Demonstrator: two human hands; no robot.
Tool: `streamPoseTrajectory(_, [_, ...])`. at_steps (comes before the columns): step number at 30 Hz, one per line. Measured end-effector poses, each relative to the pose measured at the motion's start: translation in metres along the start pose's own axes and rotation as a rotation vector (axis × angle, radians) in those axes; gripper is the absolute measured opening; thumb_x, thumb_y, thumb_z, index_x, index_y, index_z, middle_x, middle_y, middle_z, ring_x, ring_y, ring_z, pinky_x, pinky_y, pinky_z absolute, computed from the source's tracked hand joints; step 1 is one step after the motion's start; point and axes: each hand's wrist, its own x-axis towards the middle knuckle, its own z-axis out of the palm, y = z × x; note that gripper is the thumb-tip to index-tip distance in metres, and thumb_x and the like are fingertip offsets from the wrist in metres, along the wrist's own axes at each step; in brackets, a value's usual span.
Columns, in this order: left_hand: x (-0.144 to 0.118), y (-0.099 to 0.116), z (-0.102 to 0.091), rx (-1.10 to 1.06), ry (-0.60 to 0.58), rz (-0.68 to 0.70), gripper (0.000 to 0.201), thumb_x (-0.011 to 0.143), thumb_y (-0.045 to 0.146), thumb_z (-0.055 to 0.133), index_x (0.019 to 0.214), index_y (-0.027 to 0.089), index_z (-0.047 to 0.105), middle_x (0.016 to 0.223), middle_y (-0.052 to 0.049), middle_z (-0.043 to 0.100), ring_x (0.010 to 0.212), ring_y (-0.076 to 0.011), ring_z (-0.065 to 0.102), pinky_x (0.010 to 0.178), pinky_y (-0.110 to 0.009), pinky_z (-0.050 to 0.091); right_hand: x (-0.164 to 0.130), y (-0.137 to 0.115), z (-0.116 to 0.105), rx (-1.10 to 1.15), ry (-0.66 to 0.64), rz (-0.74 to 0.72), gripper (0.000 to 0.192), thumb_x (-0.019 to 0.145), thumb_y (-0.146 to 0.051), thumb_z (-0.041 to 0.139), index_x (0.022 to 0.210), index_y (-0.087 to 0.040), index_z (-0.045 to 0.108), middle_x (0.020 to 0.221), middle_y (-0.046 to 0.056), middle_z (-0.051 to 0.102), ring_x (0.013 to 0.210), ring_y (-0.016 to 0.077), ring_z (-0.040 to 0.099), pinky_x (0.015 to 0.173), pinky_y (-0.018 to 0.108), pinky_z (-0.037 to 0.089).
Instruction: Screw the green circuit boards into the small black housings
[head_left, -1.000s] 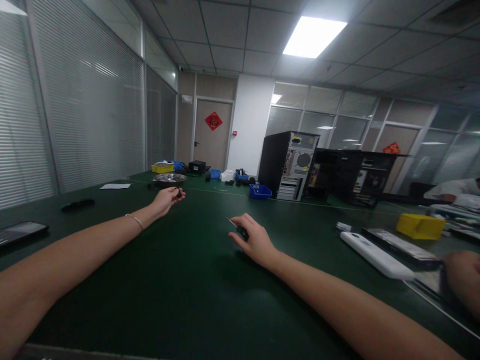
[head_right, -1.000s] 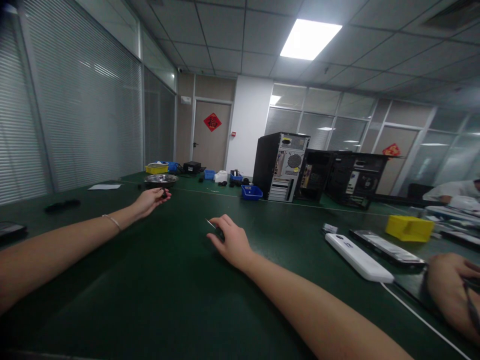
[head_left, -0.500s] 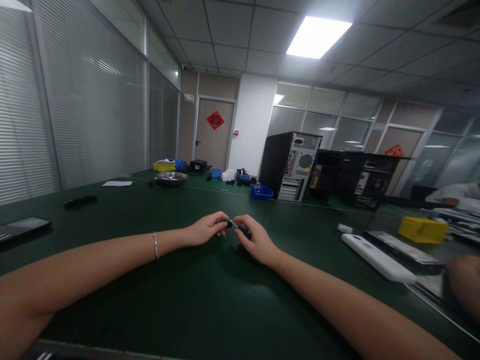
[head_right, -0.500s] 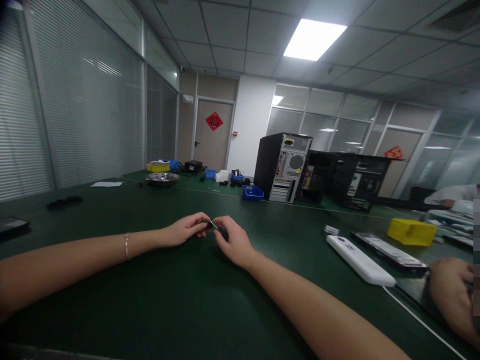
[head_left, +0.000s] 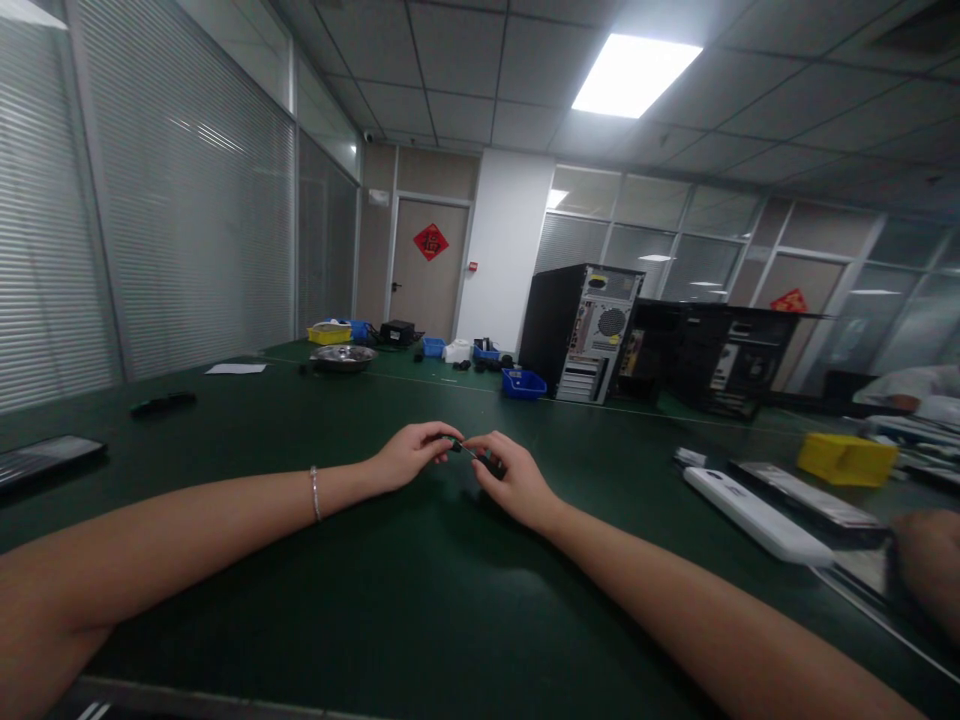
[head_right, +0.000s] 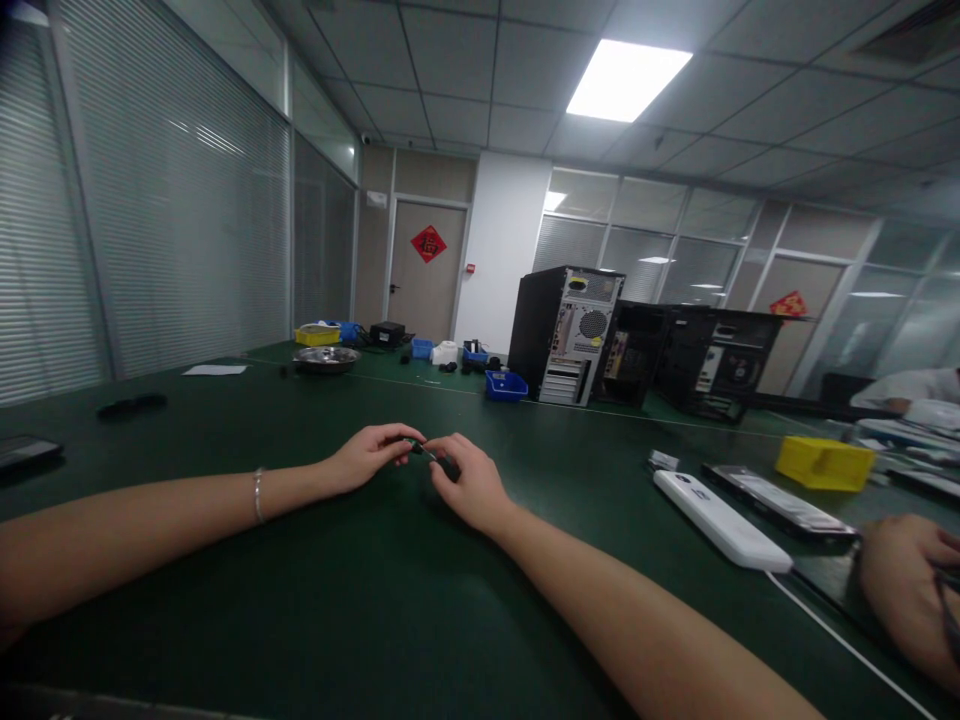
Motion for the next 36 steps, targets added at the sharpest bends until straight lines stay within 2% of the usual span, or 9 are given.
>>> streamPoseTrajectory(9, [-0.0012,0.0039,-0.0016,-0.052,-0.016,-0.044,0.03,0.082,0.03,0.058,0.106,0.014,0.067,0.086,-0.005,0.065,0.075,-0.0173,0.058,0.071,-0.028,0.046,-0.0004,0.0034,0.0016,0.01,-0.013,-0.041,0.017,0.092,-0.025,0.055,0.105,-0.016,0.059,0.094,0.003,0.061,0.079,0.0161,0.06,0.069,0.033,0.051])
streamPoseTrajectory(17, [-0.0018,-0.0011,-0.0036,-0.229,-0.035,-0.147,0.027,0.078,0.025,0.063,0.101,0.012,0.07,0.092,-0.008,0.068,0.076,-0.0165,0.058,0.072,-0.029,0.046,-0.0019,0.003,0.0008,0.037,-0.053,-0.074,0.015,0.09,-0.024,0.056,0.102,-0.016,0.061,0.096,0.004,0.062,0.081,0.0164,0.061,0.07,0.033,0.051])
streamPoseTrajectory(25, [-0.0018,0.0021,-0.0047,-0.378,-0.043,-0.239,0.025,0.075,0.023,0.065,0.096,0.012,0.072,0.087,-0.009,0.069,0.071,-0.0151,0.059,0.071,-0.03,0.046,-0.0022,0.0016,-0.0007,0.062,-0.059,-0.095,0.016,0.09,-0.024,0.057,0.104,-0.016,0.061,0.097,0.004,0.062,0.081,0.0165,0.061,0.069,0.033,0.051])
streamPoseTrajectory(30, [-0.0015,0.0018,-0.0045,-0.392,-0.049,-0.236,0.025,0.075,0.023,0.066,0.097,0.011,0.072,0.087,-0.01,0.069,0.072,-0.016,0.059,0.071,-0.03,0.046,-0.0014,0.0018,0.0003,0.056,-0.054,-0.093,0.016,0.091,-0.024,0.056,0.104,-0.016,0.06,0.097,0.004,0.062,0.082,0.0168,0.061,0.071,0.034,0.051])
streamPoseTrajectory(36, [-0.0005,-0.0009,-0.0048,-0.304,0.031,-0.179,0.027,0.072,0.024,0.07,0.097,0.013,0.072,0.089,-0.007,0.07,0.078,-0.0175,0.059,0.075,-0.03,0.045,-0.0011,0.0019,0.0031,0.011,-0.059,-0.07,0.016,0.091,-0.024,0.056,0.104,-0.016,0.06,0.101,0.004,0.062,0.086,0.018,0.061,0.074,0.036,0.051])
